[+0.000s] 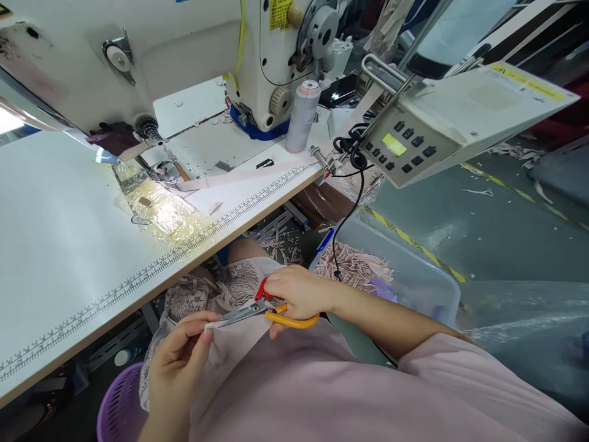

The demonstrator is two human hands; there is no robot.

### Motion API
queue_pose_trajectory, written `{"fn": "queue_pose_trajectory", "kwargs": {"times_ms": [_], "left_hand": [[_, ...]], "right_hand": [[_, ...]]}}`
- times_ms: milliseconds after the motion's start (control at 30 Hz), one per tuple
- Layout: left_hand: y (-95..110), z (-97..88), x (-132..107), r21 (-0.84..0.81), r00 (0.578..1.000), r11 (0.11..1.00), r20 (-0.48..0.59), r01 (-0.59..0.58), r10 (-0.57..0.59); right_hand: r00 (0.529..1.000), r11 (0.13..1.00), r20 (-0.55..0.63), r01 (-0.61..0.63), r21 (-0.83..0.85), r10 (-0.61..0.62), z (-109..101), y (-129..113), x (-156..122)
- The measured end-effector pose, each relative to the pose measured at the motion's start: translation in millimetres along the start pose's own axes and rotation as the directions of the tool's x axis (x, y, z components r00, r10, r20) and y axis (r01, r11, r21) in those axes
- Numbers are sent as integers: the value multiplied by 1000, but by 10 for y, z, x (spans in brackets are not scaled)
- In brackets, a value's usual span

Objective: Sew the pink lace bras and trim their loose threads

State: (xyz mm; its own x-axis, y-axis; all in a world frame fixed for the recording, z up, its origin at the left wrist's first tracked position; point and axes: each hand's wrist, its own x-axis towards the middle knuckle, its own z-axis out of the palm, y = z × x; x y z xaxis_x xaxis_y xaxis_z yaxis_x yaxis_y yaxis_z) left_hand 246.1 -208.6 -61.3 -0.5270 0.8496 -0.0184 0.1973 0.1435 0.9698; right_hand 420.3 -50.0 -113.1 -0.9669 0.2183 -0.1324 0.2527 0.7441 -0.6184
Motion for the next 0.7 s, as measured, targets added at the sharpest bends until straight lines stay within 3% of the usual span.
{"fn": "queue_pose_trajectory", "kwargs": {"times_ms": [700], "left_hand": [[-11,-18,6,31,999,999,19,-32,32]], "right_hand": [[1000,1000,-16,8,25,-8,30,4,3]]}}
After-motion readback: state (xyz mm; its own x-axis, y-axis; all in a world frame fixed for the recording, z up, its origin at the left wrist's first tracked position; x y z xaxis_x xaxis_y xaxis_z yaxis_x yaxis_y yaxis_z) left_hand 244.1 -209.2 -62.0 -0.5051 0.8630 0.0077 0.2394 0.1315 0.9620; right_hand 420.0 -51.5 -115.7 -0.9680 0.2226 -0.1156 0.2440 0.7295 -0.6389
